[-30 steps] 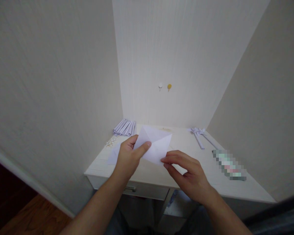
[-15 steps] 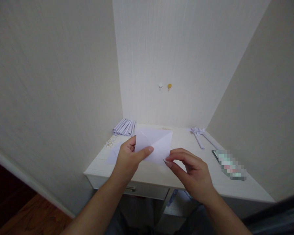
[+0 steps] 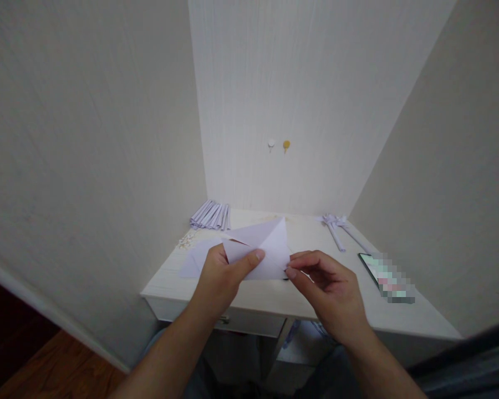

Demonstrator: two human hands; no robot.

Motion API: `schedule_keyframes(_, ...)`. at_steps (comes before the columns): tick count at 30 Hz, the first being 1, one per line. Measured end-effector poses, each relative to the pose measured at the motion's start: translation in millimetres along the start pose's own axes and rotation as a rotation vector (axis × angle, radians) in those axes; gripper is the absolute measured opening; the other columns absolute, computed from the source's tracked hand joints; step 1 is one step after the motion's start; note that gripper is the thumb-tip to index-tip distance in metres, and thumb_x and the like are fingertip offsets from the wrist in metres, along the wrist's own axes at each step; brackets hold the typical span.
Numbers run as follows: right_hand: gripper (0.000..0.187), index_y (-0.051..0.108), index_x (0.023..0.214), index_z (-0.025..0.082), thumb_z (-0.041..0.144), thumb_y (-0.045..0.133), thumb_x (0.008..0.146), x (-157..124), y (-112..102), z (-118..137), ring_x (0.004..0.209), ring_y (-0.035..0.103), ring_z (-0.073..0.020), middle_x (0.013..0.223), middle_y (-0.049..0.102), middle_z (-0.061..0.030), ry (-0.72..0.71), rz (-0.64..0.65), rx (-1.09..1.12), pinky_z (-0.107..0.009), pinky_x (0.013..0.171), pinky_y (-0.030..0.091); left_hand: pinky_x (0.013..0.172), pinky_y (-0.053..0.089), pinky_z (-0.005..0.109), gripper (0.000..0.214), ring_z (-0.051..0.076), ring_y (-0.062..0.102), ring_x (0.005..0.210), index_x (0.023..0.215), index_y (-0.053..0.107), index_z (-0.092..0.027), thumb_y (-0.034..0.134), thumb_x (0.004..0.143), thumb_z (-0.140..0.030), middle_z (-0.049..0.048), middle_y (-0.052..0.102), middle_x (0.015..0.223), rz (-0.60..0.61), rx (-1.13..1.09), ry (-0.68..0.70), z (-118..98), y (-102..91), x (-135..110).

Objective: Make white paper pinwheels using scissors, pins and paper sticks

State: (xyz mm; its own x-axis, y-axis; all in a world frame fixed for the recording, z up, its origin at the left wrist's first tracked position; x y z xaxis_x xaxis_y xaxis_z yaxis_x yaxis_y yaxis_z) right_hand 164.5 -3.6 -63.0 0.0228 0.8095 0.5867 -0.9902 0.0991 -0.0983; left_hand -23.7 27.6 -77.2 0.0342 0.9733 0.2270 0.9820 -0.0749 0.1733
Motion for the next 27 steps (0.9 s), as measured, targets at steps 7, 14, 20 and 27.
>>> schedule_keyframes(7, 0.006, 0.076, 0.082, 0.024, 0.022, 0.081, 0.080, 1.1, -2.6, -4.5, 0.076, 0.073, -0.0152, 0.087, 0.078, -0.0033, 0.053, -0.057, 0.006, -0.024, 0.070, 0.059, 0.091, 0.058, 0.034, 0.032, 0.027, 0.075, 0.101, 0.102, 0.081, -0.015, 0.082, 0.080, -0.038, 0.0101, 0.082, 0.107, -0.018, -0.029, 0.040, 3.1, 1.2, -1.0)
schedule_keyframes(14, 0.008, 0.076, 0.079, 0.022, 0.023, 0.083, 0.076, 2.0, -7.1, -3.7, 0.073, 0.073, -0.0147, 0.084, 0.079, -0.0036, 0.090, -0.115, 0.016, -0.023, 0.067, 0.059, 0.089, 0.060, 0.035, 0.035, 0.027, 0.076, 0.098, 0.104, 0.081, -0.013, 0.083, 0.079, -0.038, 0.0110, 0.082, 0.105, -0.029, -0.063, 0.026, 5.9, 4.4, -1.0)
schedule_keyframes(20, 0.009, 0.075, 0.076, 0.022, 0.024, 0.084, 0.074, 2.4, -9.8, -6.2, 0.070, 0.072, -0.0145, 0.081, 0.078, -0.0034, 0.111, -0.150, 0.029, -0.023, 0.066, 0.058, 0.088, 0.060, 0.035, 0.032, 0.027, 0.076, 0.097, 0.100, 0.082, -0.013, 0.082, 0.079, -0.038, 0.0117, 0.083, 0.103, -0.048, -0.047, 0.026, 6.8, 5.8, -1.1)
schedule_keyframes(27, 0.010, 0.075, 0.077, 0.023, 0.024, 0.085, 0.074, 2.1, -9.8, -8.8, 0.071, 0.071, -0.0138, 0.081, 0.078, -0.0025, 0.133, -0.155, 0.059, -0.022, 0.066, 0.057, 0.088, 0.060, 0.037, 0.027, 0.028, 0.077, 0.094, 0.095, 0.082, -0.014, 0.081, 0.078, -0.035, 0.0109, 0.083, 0.100, -0.080, -0.045, 0.054, 2.2, 7.2, -2.5)
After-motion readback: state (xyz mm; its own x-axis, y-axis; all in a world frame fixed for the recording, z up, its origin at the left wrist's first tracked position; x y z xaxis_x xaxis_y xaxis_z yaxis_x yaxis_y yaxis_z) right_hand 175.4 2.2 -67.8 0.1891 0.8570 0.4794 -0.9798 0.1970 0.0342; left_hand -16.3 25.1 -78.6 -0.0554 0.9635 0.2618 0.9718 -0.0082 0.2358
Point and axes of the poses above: each hand's wrist, its own x-axis towards the middle knuckle, its own y-axis out of the palm, z = x × y, the point moved 8 cm from there along x, towards the middle knuckle
